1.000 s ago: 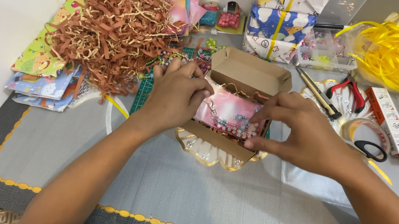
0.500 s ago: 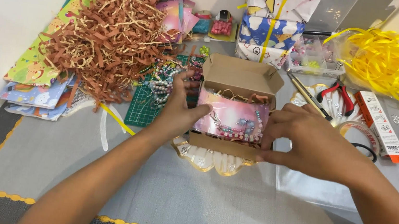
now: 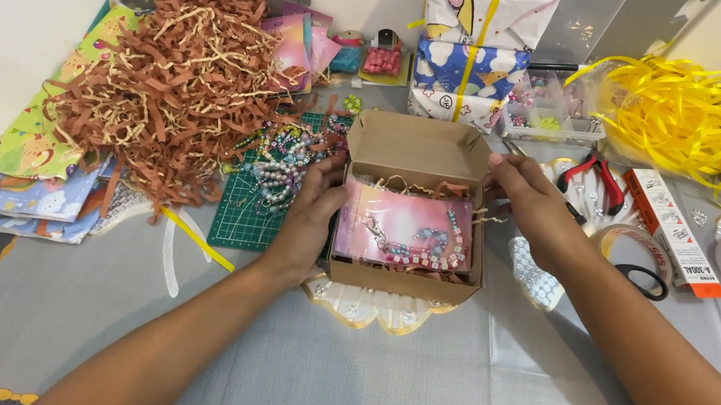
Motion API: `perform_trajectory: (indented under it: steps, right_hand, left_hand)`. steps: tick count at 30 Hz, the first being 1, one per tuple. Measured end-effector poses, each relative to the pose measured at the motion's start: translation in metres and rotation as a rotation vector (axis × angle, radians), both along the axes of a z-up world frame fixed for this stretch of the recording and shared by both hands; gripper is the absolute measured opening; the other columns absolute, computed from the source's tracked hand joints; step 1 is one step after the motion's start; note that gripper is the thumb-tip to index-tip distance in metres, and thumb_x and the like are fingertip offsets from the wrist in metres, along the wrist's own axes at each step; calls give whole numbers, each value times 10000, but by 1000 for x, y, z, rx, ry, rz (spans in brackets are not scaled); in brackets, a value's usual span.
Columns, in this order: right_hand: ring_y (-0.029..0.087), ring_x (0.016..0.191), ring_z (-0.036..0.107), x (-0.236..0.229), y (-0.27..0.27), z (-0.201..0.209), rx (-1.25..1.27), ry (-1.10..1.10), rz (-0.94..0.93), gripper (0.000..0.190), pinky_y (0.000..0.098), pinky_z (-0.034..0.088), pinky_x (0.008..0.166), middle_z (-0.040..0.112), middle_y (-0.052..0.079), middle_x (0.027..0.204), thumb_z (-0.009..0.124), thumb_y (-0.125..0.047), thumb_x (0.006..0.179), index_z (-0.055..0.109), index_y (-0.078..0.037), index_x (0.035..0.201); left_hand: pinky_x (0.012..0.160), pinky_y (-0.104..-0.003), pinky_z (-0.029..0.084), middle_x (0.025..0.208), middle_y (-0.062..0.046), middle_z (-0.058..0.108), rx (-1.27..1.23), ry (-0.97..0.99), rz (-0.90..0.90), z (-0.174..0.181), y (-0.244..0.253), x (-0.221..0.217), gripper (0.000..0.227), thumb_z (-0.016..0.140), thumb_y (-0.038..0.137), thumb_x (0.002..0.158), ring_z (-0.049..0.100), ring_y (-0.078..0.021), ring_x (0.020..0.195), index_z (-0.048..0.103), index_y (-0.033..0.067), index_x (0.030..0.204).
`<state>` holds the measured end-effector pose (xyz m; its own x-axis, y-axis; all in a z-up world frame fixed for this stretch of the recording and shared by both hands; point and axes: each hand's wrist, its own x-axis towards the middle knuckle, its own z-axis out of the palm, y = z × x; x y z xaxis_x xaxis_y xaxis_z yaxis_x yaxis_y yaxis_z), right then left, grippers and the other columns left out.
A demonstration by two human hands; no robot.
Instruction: Filling a small box with shredded paper, placing a jewelry item inside, and preparing to wrap the box with decorative paper.
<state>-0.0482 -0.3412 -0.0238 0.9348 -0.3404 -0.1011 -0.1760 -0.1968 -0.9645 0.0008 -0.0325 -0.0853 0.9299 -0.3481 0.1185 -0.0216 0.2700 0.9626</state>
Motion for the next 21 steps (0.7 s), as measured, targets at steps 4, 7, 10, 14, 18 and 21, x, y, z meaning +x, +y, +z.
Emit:
perform_trajectory:
  steps: [4,7,10,14,18,21]
  right_hand:
    - [335,1253,727,0,-2,-4,84,-5,70,658,439,548,1054,752,166,1284,602,-577,1163,706,-29,1513]
    - [291,1240,720,8,-14,-17,145,-77,125,655,412,529,1043,768,114,1248,617,-546,1111,714,-46,1523]
    - [440,1291,684,13,-33,-22,134,-104,239,925,541,520,1064,726,304,1339,756,-440,912,544,106,1627]
    - [310,1112,719,5,-50,-6,117,-189,454,618,416,511,907,689,150,1150,805,-23,846,592,48,1422]
    - [230,1027,746,-13,-37,32,-93,-218,642,680,383,540,909,779,102,1089,969,69,769,700,-1,1388]
    - [236,956,764,-11,-27,31,-231,-223,529,536,401,563,892,801,111,1013,975,67,813,771,12,1306]
  left_hand:
    - [1232,-500,433,1607,-210,560,-32,-47,8,-11,-2,5,684,637,214,1121,502,-306,1444,405,42,1741]
    - [1191,-471,459,1540,-192,602,-36,-96,47,-6,-3,0,653,646,218,1125,511,-269,1385,437,26,1713]
    - [1161,-495,478,1519,-228,614,-8,-126,73,-1,-2,-8,642,613,216,1116,548,-299,1363,437,7,1697]
    - [1167,-479,480,1446,-189,635,-6,-174,97,-7,-2,-7,593,599,173,1112,584,-278,1339,487,11,1671]
    - [1162,-481,480,1420,-188,637,-2,-205,107,-12,-1,-3,589,589,165,1109,580,-271,1315,494,-1,1666]
    - [1162,-491,481,1406,-191,637,6,-224,104,-6,-1,-8,586,584,173,1115,581,-268,1313,495,-11,1664]
